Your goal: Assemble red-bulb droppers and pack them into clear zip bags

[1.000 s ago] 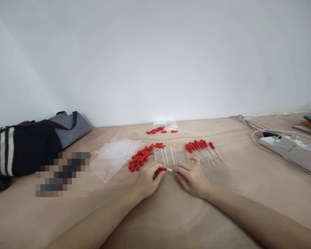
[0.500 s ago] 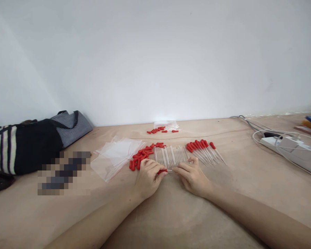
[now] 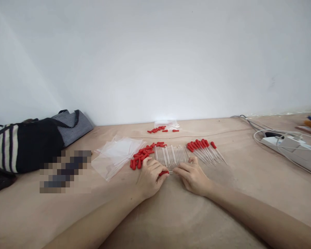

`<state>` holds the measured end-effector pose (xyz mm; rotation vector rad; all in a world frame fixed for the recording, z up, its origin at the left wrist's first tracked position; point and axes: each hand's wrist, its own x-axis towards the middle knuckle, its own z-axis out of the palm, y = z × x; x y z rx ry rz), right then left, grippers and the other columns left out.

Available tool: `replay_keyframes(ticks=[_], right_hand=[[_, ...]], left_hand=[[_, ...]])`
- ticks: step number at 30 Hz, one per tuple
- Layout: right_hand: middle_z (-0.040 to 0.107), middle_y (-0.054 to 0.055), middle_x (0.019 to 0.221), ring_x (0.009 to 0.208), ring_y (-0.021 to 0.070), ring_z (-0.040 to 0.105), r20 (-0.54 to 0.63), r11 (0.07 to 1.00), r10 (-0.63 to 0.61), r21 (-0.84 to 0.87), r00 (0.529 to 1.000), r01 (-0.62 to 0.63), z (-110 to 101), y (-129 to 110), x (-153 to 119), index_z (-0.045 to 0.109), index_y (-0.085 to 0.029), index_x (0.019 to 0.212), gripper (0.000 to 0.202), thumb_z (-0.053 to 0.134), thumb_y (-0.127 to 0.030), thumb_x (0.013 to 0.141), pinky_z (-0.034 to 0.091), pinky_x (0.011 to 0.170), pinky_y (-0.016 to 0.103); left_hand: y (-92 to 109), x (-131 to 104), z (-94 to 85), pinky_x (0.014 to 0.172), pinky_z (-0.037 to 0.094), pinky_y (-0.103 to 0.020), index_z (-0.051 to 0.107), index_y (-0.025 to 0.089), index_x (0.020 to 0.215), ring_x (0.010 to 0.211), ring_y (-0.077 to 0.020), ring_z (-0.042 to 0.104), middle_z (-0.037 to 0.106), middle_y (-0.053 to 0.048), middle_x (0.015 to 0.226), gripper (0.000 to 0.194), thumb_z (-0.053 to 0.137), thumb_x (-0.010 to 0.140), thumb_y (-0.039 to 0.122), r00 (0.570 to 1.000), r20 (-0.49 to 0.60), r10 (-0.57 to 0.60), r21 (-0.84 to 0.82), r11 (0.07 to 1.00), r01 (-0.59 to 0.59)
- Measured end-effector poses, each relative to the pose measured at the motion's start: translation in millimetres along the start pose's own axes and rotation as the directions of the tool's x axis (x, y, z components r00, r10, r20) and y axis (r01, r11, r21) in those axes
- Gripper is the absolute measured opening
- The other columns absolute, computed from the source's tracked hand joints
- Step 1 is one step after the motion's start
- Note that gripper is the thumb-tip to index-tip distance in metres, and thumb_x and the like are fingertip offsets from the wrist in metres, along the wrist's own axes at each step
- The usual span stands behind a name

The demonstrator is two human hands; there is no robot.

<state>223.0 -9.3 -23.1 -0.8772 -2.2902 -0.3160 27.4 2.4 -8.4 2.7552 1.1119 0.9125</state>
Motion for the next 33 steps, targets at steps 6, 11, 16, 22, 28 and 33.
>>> replay_keyframes(ticks=[6, 11, 16, 22, 28, 33], right_hand=[[0.058, 0.001, 0.068, 0.059, 0.0106, 0.044, 0.054, 0.999, 0.014, 0.045, 0.998, -0.016, 2.1, 0.8, 0.3, 0.060, -0.016, 0.086, 0.032, 0.036, -0.002, 0.071, 0.020, 0.069, 0.031], [0.059, 0.001, 0.068, 0.059, 0.0103, 0.043, 0.062, 0.997, 0.023, 0.071, 0.998, -0.027, 2.4, 0.2, 1.5, 0.060, -0.016, 0.085, 0.028, 0.037, -0.003, 0.074, 0.020, 0.069, 0.031], [0.058, 0.000, 0.068, 0.059, 0.0099, 0.043, 0.089, 0.999, 0.012, 0.041, 0.996, -0.015, 3.7, -0.4, 2.2, 0.060, -0.017, 0.085, 0.027, 0.038, -0.004, 0.075, 0.021, 0.068, 0.030], [0.060, 0.001, 0.070, 0.061, 0.0101, 0.047, 0.100, 0.997, 0.037, 0.057, 0.994, -0.043, 2.0, 1.1, 3.3, 0.061, -0.017, 0.086, 0.024, 0.038, -0.010, 0.081, 0.021, 0.070, 0.031], [0.062, 0.001, 0.068, 0.067, 0.0117, 0.050, 0.083, 0.995, 0.076, 0.063, 0.994, -0.082, -9.2, 5.4, 4.7, 0.061, -0.019, 0.081, 0.021, 0.040, -0.020, 0.085, 0.019, 0.077, 0.034], [0.062, 0.002, 0.066, 0.071, 0.0149, 0.049, -0.007, 0.945, 0.317, -0.090, 0.949, -0.316, -18.1, 27.1, 1.4, 0.062, -0.020, 0.071, 0.022, 0.044, -0.026, 0.082, 0.019, 0.078, 0.035]], left_hand=[[-0.9, -0.4, 1.6, 0.094, 0.020, -0.043, 0.058, 0.021, 0.076, 0.077, -0.0169, 0.055, 0.065, 0.001, 0.073, 0.008, 0.052, 0.080, 0.024, 1.000, 0.021, 0.015, 0.027, 1.000, -0.016], [-0.9, 0.1, 2.0, 0.093, 0.020, -0.043, 0.058, 0.021, 0.076, 0.078, -0.0173, 0.054, 0.064, 0.000, 0.073, 0.009, 0.051, 0.080, 0.024, 0.999, 0.035, 0.034, 0.047, 0.998, -0.036], [0.3, 0.9, 2.3, 0.093, 0.021, -0.043, 0.059, 0.021, 0.076, 0.077, -0.0169, 0.055, 0.065, 0.001, 0.073, 0.009, 0.051, 0.079, 0.024, 0.999, 0.030, 0.041, 0.039, 0.998, -0.042], [-0.4, 0.6, 2.2, 0.094, 0.021, -0.043, 0.059, 0.022, 0.076, 0.077, -0.0171, 0.055, 0.066, 0.001, 0.074, 0.008, 0.052, 0.079, 0.026, 1.000, 0.015, 0.008, 0.028, 1.000, -0.009], [-2.4, 0.7, 0.3, 0.096, 0.018, -0.042, 0.059, 0.022, 0.077, 0.079, -0.0165, 0.055, 0.066, 0.002, 0.076, 0.011, 0.051, 0.082, 0.030, 1.000, -0.003, -0.021, 0.028, 0.999, 0.022], [-16.9, 3.5, -7.9, 0.092, 0.022, -0.043, 0.052, 0.022, 0.107, 0.097, -0.0228, 0.051, 0.061, -0.006, 0.102, 0.033, 0.053, 0.079, 0.039, 0.987, -0.105, -0.125, 0.127, 0.982, 0.138]])
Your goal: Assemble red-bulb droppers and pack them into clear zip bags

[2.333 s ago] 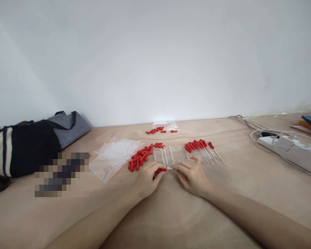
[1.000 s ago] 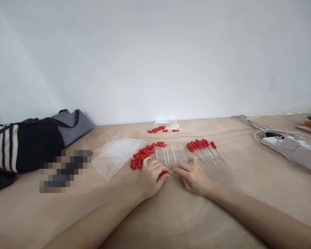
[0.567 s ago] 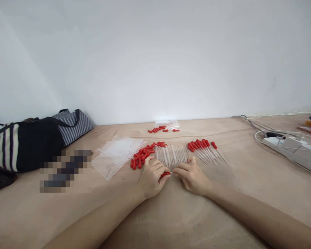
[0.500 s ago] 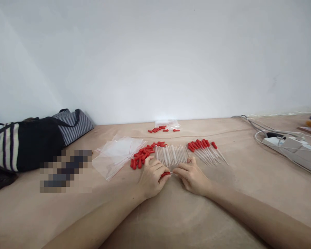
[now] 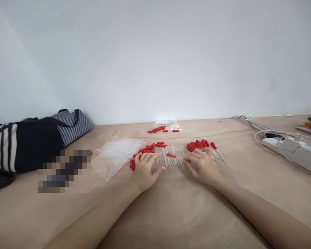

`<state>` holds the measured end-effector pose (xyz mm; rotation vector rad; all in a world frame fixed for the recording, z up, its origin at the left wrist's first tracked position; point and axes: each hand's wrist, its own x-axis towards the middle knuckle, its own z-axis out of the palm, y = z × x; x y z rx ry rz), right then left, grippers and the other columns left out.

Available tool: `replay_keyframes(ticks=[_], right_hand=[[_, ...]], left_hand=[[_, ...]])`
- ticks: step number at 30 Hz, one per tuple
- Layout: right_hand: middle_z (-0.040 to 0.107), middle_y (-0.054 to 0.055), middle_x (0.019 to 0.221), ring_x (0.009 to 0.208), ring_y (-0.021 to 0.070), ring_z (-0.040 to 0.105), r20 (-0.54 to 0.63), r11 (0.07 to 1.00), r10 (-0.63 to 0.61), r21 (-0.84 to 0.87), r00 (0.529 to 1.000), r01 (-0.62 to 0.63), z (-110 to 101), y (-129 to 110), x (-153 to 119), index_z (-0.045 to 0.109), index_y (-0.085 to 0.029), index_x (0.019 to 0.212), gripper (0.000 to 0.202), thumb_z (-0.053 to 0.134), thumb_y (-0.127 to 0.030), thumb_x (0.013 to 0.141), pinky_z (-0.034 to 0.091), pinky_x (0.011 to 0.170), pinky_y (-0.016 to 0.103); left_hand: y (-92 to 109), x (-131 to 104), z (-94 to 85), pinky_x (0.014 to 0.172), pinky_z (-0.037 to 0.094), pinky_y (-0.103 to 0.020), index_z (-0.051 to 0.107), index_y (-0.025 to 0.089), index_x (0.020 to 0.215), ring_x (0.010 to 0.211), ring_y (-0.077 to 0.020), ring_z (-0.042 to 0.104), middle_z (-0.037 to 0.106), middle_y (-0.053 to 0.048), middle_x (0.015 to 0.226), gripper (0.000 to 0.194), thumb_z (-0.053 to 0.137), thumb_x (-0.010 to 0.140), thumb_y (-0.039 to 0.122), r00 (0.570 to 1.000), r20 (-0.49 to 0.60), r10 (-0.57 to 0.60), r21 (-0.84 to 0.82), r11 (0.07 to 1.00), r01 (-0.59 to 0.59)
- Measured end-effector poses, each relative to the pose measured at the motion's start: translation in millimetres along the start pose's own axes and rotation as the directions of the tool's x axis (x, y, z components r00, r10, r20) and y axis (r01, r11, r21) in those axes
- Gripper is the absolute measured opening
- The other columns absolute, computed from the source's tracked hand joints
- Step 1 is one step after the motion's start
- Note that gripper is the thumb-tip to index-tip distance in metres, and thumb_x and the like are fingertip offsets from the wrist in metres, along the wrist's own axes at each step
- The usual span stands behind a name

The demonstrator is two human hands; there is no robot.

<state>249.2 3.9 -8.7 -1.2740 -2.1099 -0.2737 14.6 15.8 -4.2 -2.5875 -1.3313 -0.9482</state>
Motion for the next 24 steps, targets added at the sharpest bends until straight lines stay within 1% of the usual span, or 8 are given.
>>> replay_keyframes(ticks=[1, 4, 7, 9, 12, 16, 20, 24], right_hand=[[0.062, 0.002, 0.067, 0.072, 0.0160, 0.049, -0.044, 0.992, 0.124, -0.033, 0.991, -0.125, -0.7, 7.2, 1.2, 0.062, -0.020, 0.069, 0.024, 0.043, -0.028, 0.081, 0.019, 0.077, 0.036], [0.062, 0.005, 0.065, 0.074, 0.0206, 0.050, -0.100, 0.892, 0.429, -0.107, 0.898, -0.438, -1.9, 28.2, 4.5, 0.060, -0.018, 0.062, 0.031, 0.041, -0.033, 0.080, 0.018, 0.075, 0.039], [0.061, 0.007, 0.064, 0.076, 0.0230, 0.051, 0.007, 0.809, 0.572, -0.165, 0.820, -0.564, -1.3, 41.1, 7.0, 0.059, -0.017, 0.059, 0.033, 0.040, -0.034, 0.080, 0.019, 0.073, 0.040], [0.061, 0.007, 0.066, 0.077, 0.0229, 0.052, 0.068, 0.761, 0.637, -0.208, 0.768, -0.614, 0.3, 44.3, 8.5, 0.061, -0.018, 0.064, 0.030, 0.040, -0.033, 0.079, 0.019, 0.075, 0.040], [0.061, 0.005, 0.070, 0.076, 0.0217, 0.053, 0.101, 0.718, 0.686, -0.251, 0.721, -0.649, 4.4, 45.3, 10.7, 0.062, -0.019, 0.078, 0.026, 0.040, -0.035, 0.078, 0.020, 0.077, 0.040], [0.061, 0.005, 0.070, 0.075, 0.0220, 0.054, 0.135, 0.713, 0.690, -0.290, 0.711, -0.638, 6.9, 44.3, 12.5, 0.061, -0.019, 0.083, 0.030, 0.039, -0.039, 0.077, 0.021, 0.078, 0.041], [0.060, 0.006, 0.068, 0.074, 0.0226, 0.054, 0.197, 0.743, 0.655, -0.348, 0.730, -0.572, 0.2, 38.6, 12.2, 0.060, -0.018, 0.077, 0.034, 0.038, -0.044, 0.077, 0.022, 0.077, 0.041], [0.058, 0.007, 0.065, 0.068, 0.0215, 0.053, 0.239, 0.768, 0.613, -0.403, 0.753, -0.498, -8.1, 30.4, 11.3, 0.057, -0.016, 0.068, 0.034, 0.038, -0.042, 0.079, 0.024, 0.074, 0.041]], left_hand=[[-5.2, 1.4, -1.7, 0.090, 0.024, -0.042, 0.052, 0.023, 0.107, 0.098, -0.0235, 0.050, 0.060, -0.006, 0.104, 0.033, 0.053, 0.078, 0.038, 0.999, -0.016, -0.041, 0.034, 0.999, 0.042], [-21.1, 5.0, -6.0, 0.086, 0.024, -0.043, 0.058, 0.024, 0.094, 0.096, -0.0241, 0.050, 0.060, -0.005, 0.101, 0.019, 0.054, 0.078, 0.032, 0.987, -0.071, -0.143, 0.133, 0.979, 0.152], [-31.3, 6.7, -7.3, 0.084, 0.024, -0.044, 0.060, 0.024, 0.088, 0.094, -0.0247, 0.050, 0.061, -0.005, 0.098, 0.014, 0.055, 0.077, 0.030, 0.970, -0.092, -0.224, 0.189, 0.953, 0.237], [-33.5, 7.0, -6.7, 0.083, 0.025, -0.044, 0.060, 0.023, 0.087, 0.093, -0.0244, 0.050, 0.061, -0.005, 0.096, 0.014, 0.055, 0.077, 0.030, 0.962, -0.089, -0.257, 0.202, 0.941, 0.270], [-33.1, 6.5, -4.4, 0.084, 0.024, -0.043, 0.060, 0.024, 0.087, 0.093, -0.0233, 0.050, 0.061, -0.003, 0.096, 0.012, 0.055, 0.077, 0.030, 0.963, -0.083, -0.256, 0.211, 0.940, 0.268], [-32.5, 5.3, -1.3, 0.084, 0.024, -0.043, 0.060, 0.024, 0.085, 0.092, -0.0228, 0.050, 0.061, -0.003, 0.095, 0.011, 0.056, 0.076, 0.029, 0.967, -0.068, -0.244, 0.215, 0.943, 0.253], [-33.0, 4.5, -0.2, 0.085, 0.023, -0.045, 0.061, 0.024, 0.083, 0.093, -0.0229, 0.050, 0.060, -0.003, 0.095, 0.009, 0.056, 0.076, 0.028, 0.966, -0.072, -0.247, 0.206, 0.944, 0.257], [-34.1, 4.5, 0.1, 0.086, 0.022, -0.046, 0.061, 0.024, 0.081, 0.092, -0.0229, 0.050, 0.060, -0.003, 0.094, 0.009, 0.057, 0.075, 0.028, 0.967, -0.073, -0.246, 0.208, 0.944, 0.256]])
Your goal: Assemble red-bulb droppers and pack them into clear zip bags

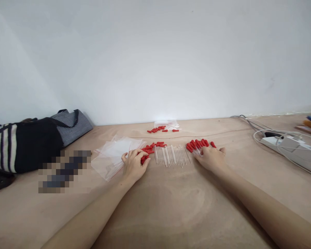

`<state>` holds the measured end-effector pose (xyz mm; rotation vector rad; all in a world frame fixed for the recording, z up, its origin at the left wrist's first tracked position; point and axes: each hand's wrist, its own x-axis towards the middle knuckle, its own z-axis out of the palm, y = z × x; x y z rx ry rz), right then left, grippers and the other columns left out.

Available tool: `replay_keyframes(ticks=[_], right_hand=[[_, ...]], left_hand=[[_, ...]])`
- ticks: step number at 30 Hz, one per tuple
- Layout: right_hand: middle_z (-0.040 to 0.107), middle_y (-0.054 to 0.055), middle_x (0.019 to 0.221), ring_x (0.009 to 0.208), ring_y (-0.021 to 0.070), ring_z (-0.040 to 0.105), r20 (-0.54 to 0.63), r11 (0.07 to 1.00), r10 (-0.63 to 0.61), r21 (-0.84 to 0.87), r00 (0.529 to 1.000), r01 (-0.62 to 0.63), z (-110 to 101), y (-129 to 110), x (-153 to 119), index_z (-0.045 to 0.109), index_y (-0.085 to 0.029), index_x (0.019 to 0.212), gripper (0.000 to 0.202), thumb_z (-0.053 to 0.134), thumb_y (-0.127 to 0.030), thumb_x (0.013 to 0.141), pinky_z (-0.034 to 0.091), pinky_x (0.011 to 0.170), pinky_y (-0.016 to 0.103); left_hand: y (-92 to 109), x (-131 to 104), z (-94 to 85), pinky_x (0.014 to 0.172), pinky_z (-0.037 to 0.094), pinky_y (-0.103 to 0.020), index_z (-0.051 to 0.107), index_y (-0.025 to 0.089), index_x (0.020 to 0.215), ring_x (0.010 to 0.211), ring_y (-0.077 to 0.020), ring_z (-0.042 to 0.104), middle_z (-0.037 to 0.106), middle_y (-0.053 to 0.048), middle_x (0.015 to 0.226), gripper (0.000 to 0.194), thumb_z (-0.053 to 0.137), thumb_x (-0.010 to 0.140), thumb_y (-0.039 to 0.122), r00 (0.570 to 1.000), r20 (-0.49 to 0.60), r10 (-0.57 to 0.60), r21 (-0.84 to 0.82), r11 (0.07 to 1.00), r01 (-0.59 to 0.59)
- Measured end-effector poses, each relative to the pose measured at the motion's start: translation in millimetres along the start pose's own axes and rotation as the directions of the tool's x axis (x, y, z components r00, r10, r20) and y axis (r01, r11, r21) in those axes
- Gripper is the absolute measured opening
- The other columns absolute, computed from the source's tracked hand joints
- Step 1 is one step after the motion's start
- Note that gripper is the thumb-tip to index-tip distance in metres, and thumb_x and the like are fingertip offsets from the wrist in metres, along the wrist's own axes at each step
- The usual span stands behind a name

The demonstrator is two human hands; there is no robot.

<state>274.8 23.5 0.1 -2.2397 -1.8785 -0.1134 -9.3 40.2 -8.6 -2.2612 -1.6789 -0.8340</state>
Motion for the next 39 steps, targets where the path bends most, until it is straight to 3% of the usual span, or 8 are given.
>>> replay_keyframes(ticks=[4, 14, 21, 25, 29, 34, 39], right_hand=[[0.058, 0.006, 0.063, 0.066, 0.0199, 0.053, 0.021, 1.000, -0.011, -0.010, 1.000, 0.011, 1.0, -4.8, 0.9, 0.055, -0.016, 0.063, 0.032, 0.039, -0.039, 0.079, 0.024, 0.077, 0.040], [0.063, 0.010, 0.073, 0.082, 0.0238, 0.055, -0.071, 0.998, 0.047, 0.048, 0.996, -0.043, 20.6, -14.7, 18.5, 0.057, -0.014, 0.082, 0.032, 0.043, -0.042, 0.076, 0.017, 0.086, 0.041], [0.063, 0.008, 0.084, 0.087, 0.0238, 0.052, -0.220, 0.996, -0.027, 0.076, 0.975, 0.044, 12.3, -19.2, 8.3, 0.058, -0.017, 0.075, 0.028, 0.041, -0.039, 0.077, 0.017, 0.086, 0.043], [0.063, 0.009, 0.075, 0.084, 0.0253, 0.051, -0.049, 0.999, -0.050, 0.015, 0.998, 0.051, 6.1, -30.0, 7.6, 0.061, -0.017, 0.064, 0.028, 0.044, -0.036, 0.075, 0.019, 0.082, 0.044], [0.063, 0.013, 0.081, 0.086, 0.0265, 0.051, 0.091, 0.996, -0.046, -0.071, 0.995, 0.052, 3.4, -38.6, 11.8, 0.064, -0.013, 0.071, 0.028, 0.042, -0.030, 0.076, 0.021, 0.079, 0.043], [0.065, 0.014, 0.080, 0.084, 0.0262, 0.054, 0.123, 0.995, -0.031, -0.089, 0.992, 0.042, 3.9, -47.3, 18.3, 0.065, -0.014, 0.071, 0.022, 0.043, -0.015, 0.073, 0.020, 0.079, 0.044], [0.064, 0.015, 0.081, 0.084, 0.0275, 0.054, 0.105, 0.996, -0.037, -0.071, 0.994, 0.045, 0.0, -48.9, 20.1, 0.064, -0.014, 0.072, 0.022, 0.042, -0.017, 0.075, 0.023, 0.076, 0.043]], left_hand=[[-1.0, 0.4, 1.1, 0.086, 0.022, -0.047, 0.061, 0.024, 0.082, 0.093, -0.0234, 0.050, 0.060, -0.003, 0.094, 0.010, 0.057, 0.075, 0.029, 1.000, -0.004, -0.002, 0.006, 1.000, 0.002], [1.2, 0.5, 0.1, 0.086, 0.022, -0.047, 0.062, 0.024, 0.080, 0.093, -0.0234, 0.050, 0.061, -0.003, 0.094, 0.008, 0.058, 0.074, 0.028, 1.000, 0.004, -0.012, 0.012, 1.000, 0.012], [-0.5, 1.5, 0.3, 0.086, 0.023, -0.046, 0.062, 0.025, 0.084, 0.095, -0.0241, 0.049, 0.059, -0.004, 0.097, 0.012, 0.055, 0.076, 0.031, 0.999, 0.006, -0.034, 0.023, 0.999, 0.034], [1.3, 7.7, -0.6, 0.086, 0.024, -0.047, 0.062, 0.024, 0.087, 0.096, -0.0250, 0.048, 0.058, -0.005, 0.098, 0.016, 0.056, 0.075, 0.032, 0.997, 0.029, -0.071, 0.041, 0.997, 0.070], [3.2, 15.1, 0.2, 0.086, 0.024, -0.045, 0.063, 0.024, 0.088, 0.094, -0.0240, 0.047, 0.056, -0.006, 0.097, 0.016, 0.056, 0.075, 0.032, 1.000, -0.018, -0.016, 0.099, 0.995, 0.018], [5.8, 27.2, 3.9, 0.087, 0.022, -0.047, 0.065, 0.024, 0.081, 0.094, -0.0253, 0.046, 0.056, -0.007, 0.092, 0.014, 0.055, 0.076, 0.032, 1.000, 0.020, 0.019, 0.136, 0.991, -0.021], [3.7, 49.6, 4.2, 0.085, 0.022, -0.049, 0.066, 0.026, 0.079, 0.096, -0.0272, 0.046, 0.060, -0.007, 0.094, 0.014, 0.052, 0.077, 0.027, 0.991, 0.124, -0.049, 0.118, 0.992, 0.034]])
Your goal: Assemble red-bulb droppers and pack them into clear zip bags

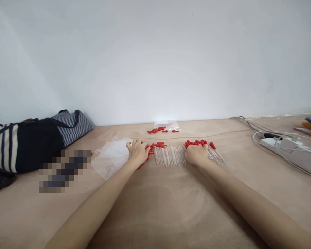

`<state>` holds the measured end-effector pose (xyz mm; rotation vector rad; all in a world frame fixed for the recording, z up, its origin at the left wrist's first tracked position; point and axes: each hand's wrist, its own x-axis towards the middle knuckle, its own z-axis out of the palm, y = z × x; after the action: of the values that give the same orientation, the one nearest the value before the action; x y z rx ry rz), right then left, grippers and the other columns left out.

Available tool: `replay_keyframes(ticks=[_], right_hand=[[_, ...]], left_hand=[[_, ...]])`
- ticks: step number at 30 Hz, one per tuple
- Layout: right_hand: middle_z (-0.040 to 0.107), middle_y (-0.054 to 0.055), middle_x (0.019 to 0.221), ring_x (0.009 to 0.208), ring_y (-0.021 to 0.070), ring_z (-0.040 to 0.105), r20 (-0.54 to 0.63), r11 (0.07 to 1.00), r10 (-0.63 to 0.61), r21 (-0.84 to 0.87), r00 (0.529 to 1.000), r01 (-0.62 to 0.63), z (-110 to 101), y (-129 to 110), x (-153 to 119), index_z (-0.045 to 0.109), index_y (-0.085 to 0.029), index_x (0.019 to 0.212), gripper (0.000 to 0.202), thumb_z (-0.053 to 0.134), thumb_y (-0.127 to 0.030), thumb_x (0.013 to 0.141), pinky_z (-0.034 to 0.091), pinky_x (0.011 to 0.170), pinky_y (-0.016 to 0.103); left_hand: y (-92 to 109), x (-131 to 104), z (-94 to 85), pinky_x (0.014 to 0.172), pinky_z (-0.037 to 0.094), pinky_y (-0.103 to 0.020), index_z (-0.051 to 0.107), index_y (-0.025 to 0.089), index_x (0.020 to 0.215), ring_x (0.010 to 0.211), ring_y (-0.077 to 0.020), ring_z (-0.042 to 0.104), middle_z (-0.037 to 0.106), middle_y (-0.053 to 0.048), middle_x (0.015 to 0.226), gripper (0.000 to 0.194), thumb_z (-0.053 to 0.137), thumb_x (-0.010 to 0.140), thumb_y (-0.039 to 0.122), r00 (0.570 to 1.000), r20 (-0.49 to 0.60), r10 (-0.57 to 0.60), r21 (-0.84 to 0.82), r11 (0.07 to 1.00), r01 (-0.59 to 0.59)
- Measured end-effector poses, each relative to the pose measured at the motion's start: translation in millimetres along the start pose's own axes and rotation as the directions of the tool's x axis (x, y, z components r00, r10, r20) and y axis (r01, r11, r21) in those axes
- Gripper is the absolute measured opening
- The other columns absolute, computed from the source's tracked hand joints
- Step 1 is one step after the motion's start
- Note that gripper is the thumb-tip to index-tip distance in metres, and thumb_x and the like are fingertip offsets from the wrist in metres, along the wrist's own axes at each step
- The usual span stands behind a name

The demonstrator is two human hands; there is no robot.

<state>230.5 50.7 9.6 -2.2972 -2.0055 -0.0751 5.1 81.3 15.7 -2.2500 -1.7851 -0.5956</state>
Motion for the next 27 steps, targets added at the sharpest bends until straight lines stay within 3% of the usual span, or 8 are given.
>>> replay_keyframes(ticks=[4, 9, 14, 18, 22, 27], right_hand=[[0.063, 0.018, 0.087, 0.086, 0.0286, 0.052, -0.055, 1.000, -0.007, 0.015, 0.998, 0.008, -3.1, 8.1, -8.7, 0.060, -0.010, 0.082, 0.027, 0.035, -0.022, 0.080, 0.025, 0.074, 0.041], [0.062, 0.010, 0.071, 0.067, 0.0205, 0.053, -0.193, 0.990, -0.103, 0.072, 0.976, 0.119, 7.1, 27.1, -26.7, 0.052, -0.012, 0.083, 0.025, 0.028, -0.019, 0.083, 0.023, 0.077, 0.038], [0.064, 0.003, 0.076, 0.066, 0.0157, 0.054, -0.309, 0.905, -0.220, 0.289, 0.925, 0.312, 20.2, 37.9, -39.1, 0.050, -0.018, 0.087, 0.022, 0.029, -0.013, 0.082, 0.025, 0.079, 0.034], [0.063, 0.007, 0.088, 0.077, 0.0171, 0.054, -0.413, 0.808, -0.297, 0.371, 0.861, 0.457, 22.2, 32.8, -44.4, 0.049, -0.018, 0.108, 0.033, 0.030, -0.012, 0.082, 0.030, 0.076, 0.032], [0.060, 0.007, 0.083, 0.075, 0.0165, 0.052, -0.451, 0.723, -0.394, 0.386, 0.801, 0.573, 24.2, 24.3, -51.2, 0.055, -0.017, 0.098, 0.031, 0.031, -0.009, 0.081, 0.031, 0.075, 0.032], [0.059, 0.004, 0.076, 0.069, 0.0148, 0.051, -0.409, 0.663, -0.444, 0.448, 0.797, 0.600, 26.3, 14.2, -63.5, 0.054, -0.018, 0.094, 0.024, 0.032, -0.015, 0.085, 0.031, 0.073, 0.032]], left_hand=[[-5.7, 15.5, 1.6, 0.081, 0.027, -0.045, 0.066, 0.027, 0.067, 0.090, -0.0259, 0.050, 0.064, -0.004, 0.081, 0.010, 0.057, 0.072, 0.027, 0.996, 0.088, 0.019, -0.027, 1.000, -0.017], [-7.1, 23.8, 5.9, 0.078, 0.029, -0.043, 0.061, 0.021, 0.053, 0.079, -0.0242, 0.055, 0.064, -0.001, 0.060, 0.017, 0.059, 0.070, 0.024, 0.990, 0.139, 0.020, -0.060, 0.998, -0.012], [-0.5, 21.2, -4.0, 0.082, 0.029, -0.044, 0.059, 0.019, 0.069, 0.087, -0.0246, 0.054, 0.065, -0.004, 0.080, 0.013, 0.050, 0.078, 0.021, 0.999, 0.034, 0.037, -0.113, 0.993, -0.033], [14.9, -9.7, -14.1, 0.079, 0.035, -0.035, 0.056, 0.018, 0.083, 0.088, -0.0213, 0.054, 0.062, -0.005, 0.087, 0.012, 0.044, 0.083, 0.020, 0.993, -0.041, 0.112, -0.182, 0.976, -0.118], [30.2, -56.8, -9.6, 0.077, 0.039, -0.032, 0.054, 0.019, 0.082, 0.083, -0.0187, 0.054, 0.062, -0.002, 0.083, 0.008, 0.046, 0.082, 0.019, 0.956, -0.046, 0.290, -0.355, 0.890, -0.287], [34.6, -77.3, 2.1, 0.075, 0.041, -0.034, 0.056, 0.021, 0.093, 0.083, -0.0194, 0.054, 0.061, -0.004, 0.088, 0.014, 0.046, 0.083, 0.023, 0.957, 0.005, 0.290, -0.502, 0.829, -0.248]])
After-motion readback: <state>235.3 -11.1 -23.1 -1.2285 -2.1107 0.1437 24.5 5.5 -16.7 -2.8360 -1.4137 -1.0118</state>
